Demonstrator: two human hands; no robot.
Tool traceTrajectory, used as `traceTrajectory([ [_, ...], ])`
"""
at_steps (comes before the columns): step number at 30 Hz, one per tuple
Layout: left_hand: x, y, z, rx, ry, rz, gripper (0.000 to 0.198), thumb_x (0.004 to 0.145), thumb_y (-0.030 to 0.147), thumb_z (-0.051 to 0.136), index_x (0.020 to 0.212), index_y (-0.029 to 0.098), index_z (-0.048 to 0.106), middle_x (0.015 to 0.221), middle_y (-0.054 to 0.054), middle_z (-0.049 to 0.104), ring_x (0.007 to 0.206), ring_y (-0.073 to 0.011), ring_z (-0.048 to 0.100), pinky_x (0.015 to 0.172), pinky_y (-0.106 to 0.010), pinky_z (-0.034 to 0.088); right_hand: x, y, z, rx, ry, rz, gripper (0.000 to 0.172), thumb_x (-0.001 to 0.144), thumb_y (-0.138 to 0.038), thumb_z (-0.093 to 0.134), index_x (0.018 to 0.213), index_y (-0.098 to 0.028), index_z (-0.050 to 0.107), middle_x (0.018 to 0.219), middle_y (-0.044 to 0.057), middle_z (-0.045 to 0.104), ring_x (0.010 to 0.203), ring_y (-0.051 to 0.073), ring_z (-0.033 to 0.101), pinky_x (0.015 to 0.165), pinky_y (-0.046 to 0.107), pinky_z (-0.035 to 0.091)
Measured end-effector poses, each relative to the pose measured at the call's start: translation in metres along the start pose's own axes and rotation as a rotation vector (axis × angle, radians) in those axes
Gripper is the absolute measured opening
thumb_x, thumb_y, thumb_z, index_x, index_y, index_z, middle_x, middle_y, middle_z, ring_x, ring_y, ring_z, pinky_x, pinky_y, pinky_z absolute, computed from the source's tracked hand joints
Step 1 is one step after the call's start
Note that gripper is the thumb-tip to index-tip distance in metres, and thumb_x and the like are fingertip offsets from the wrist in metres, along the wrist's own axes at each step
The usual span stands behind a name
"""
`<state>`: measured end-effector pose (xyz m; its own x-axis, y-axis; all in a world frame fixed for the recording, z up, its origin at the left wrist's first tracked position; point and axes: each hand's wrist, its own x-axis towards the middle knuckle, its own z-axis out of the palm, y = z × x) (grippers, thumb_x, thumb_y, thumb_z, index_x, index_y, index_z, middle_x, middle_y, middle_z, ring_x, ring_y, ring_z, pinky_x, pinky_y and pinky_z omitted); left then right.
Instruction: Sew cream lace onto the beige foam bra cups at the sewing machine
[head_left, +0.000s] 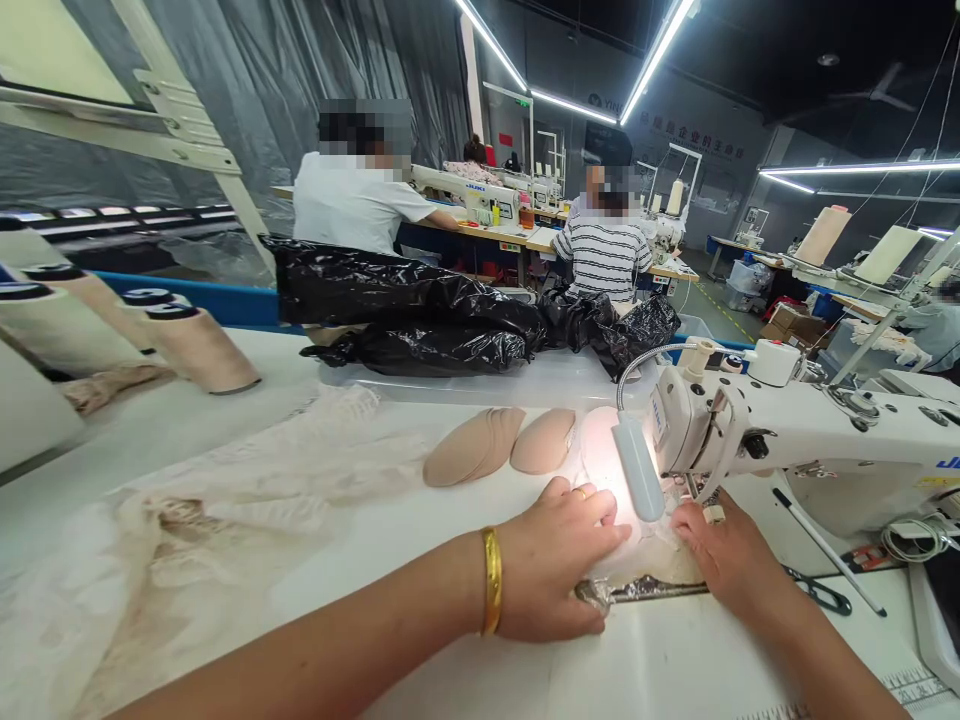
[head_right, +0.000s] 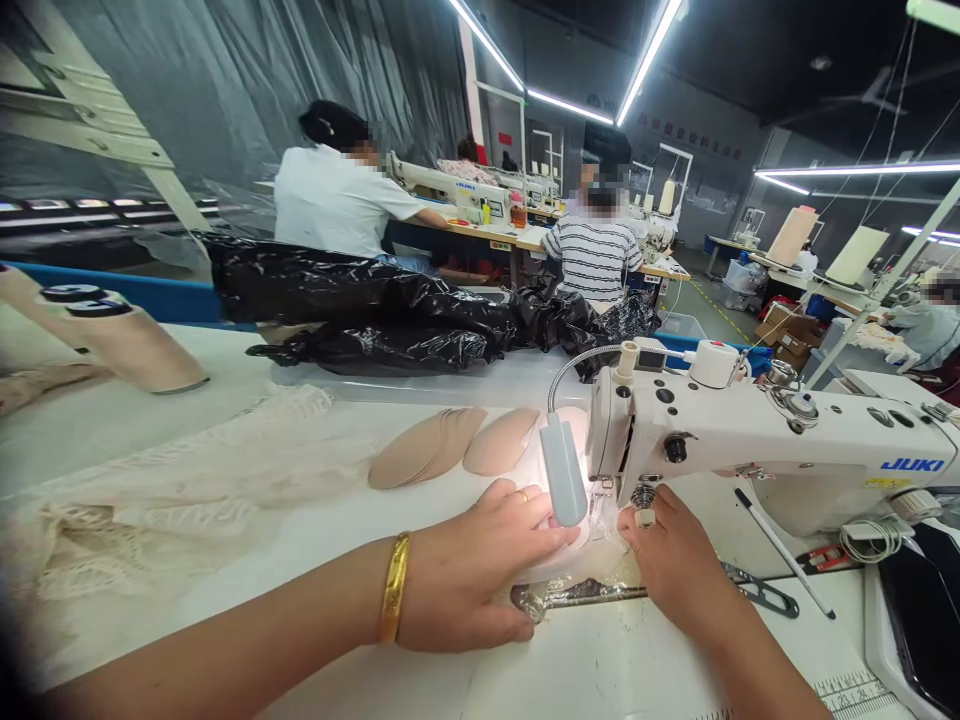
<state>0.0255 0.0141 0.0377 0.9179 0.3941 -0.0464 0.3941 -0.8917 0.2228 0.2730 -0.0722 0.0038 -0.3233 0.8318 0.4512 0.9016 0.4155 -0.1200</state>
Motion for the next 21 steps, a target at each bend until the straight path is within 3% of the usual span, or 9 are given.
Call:
traceTrajectory([
  [4,0.002,-0.003,0.001,-0.034,-0.03,0.013,0.047,0.069,0.05,0.078,0.104,0.021,0.065,0.104,-0.01,0.059,0.095,-0.0332,0.054,0.083,-0.044,0.041,0.0,-0.013,-0.006,0.266,-0.191,0.008,0.006,0.1,-0.021,0.058,0.104,-0.026,0.056,0.095,0.002,0.067,0.09,0.022,0.062,0.078,0.033,0.052],
  [6,0.004,-0.002,0.001,-0.047,-0.016,0.034,0.052,0.07,0.052,0.078,0.107,0.02,0.064,0.109,-0.011,0.06,0.098,-0.0339,0.055,0.084,-0.044,0.041,0.0,-0.017,-0.004,0.337,-0.236,0.0,0.02,0.096,-0.019,0.065,0.113,-0.026,0.057,0.105,0.002,0.068,0.097,0.022,0.062,0.085,0.035,0.052],
  [11,0.001,-0.01,-0.004,-0.082,-0.079,0.1,0.058,0.064,0.054,0.085,0.111,0.025,0.066,0.101,-0.005,0.062,0.086,-0.0278,0.058,0.077,-0.037,0.036,-0.005,0.004,-0.016,0.297,-0.275,0.064,0.016,0.1,-0.015,0.055,0.096,-0.027,0.065,0.098,0.003,0.066,0.096,0.022,0.061,0.082,0.035,0.053],
  [15,0.001,-0.012,0.001,0.017,0.066,0.149,0.018,0.079,0.025,0.074,0.096,0.025,0.066,0.106,-0.006,0.064,0.089,-0.0261,0.059,0.073,-0.036,0.029,-0.005,0.018,-0.037,0.374,-0.304,0.102,0.016,0.102,-0.028,0.058,0.096,-0.028,0.073,0.105,0.006,0.069,0.101,0.024,0.064,0.079,0.035,0.057],
  [18,0.005,-0.01,0.005,0.052,0.138,0.22,0.021,0.073,0.003,0.066,0.082,0.02,0.059,0.11,-0.002,0.068,0.093,-0.0239,0.061,0.076,-0.036,0.029,-0.001,0.011,-0.034,0.612,-0.281,0.077,0.026,0.104,-0.046,0.054,0.104,-0.031,0.076,0.106,0.003,0.074,0.101,0.023,0.069,0.085,0.036,0.059],
  [21,0.011,-0.012,0.006,0.065,0.14,0.242,0.027,0.068,-0.001,0.064,0.083,0.021,0.06,0.1,0.001,0.071,0.092,-0.0229,0.064,0.077,-0.035,0.031,0.003,0.002,-0.013,0.566,-0.139,0.072,0.033,0.108,-0.039,0.045,0.108,-0.031,0.077,0.106,0.003,0.077,0.102,0.022,0.07,0.093,0.038,0.059],
])
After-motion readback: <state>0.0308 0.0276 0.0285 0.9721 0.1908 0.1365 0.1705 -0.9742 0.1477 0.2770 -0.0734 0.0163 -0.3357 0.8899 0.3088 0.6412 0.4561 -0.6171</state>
